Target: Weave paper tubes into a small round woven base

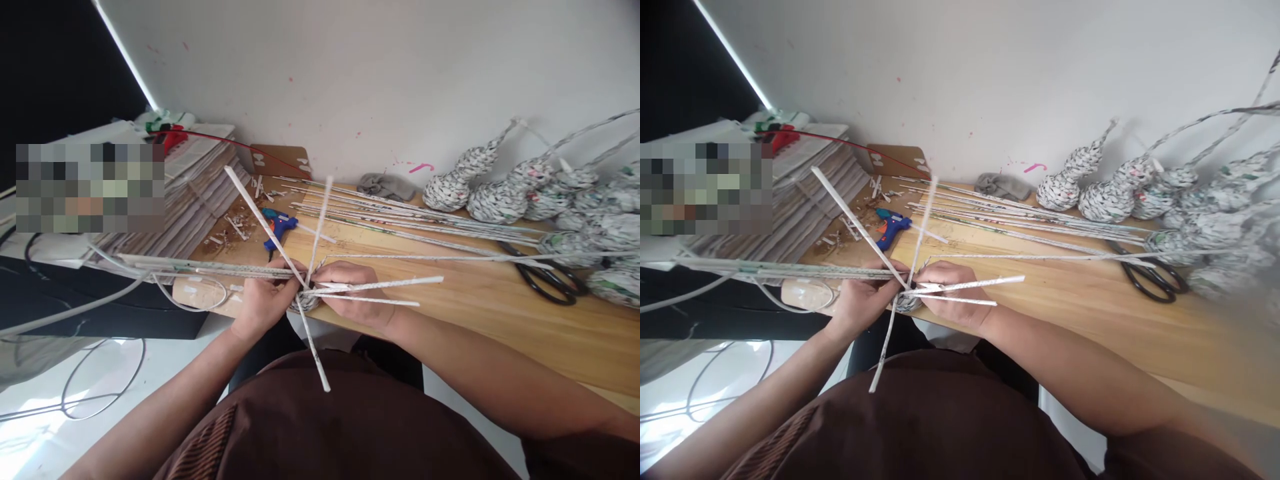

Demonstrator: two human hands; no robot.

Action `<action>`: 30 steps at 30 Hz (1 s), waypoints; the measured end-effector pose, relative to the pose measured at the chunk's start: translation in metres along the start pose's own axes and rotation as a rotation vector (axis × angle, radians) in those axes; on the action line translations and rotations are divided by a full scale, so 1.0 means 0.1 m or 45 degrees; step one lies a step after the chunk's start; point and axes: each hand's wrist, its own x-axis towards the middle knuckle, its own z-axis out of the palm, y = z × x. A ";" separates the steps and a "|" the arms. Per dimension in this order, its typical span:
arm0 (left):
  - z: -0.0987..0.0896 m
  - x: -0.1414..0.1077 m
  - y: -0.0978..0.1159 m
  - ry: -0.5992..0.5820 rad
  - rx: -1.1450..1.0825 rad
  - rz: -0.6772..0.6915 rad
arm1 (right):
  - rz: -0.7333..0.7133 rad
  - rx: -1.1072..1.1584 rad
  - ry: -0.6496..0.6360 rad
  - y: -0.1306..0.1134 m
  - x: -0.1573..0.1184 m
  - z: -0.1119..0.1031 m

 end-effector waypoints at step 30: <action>0.04 -0.01 0.05 0.043 0.645 0.427 | -0.122 -0.637 0.121 0.01 0.02 -0.01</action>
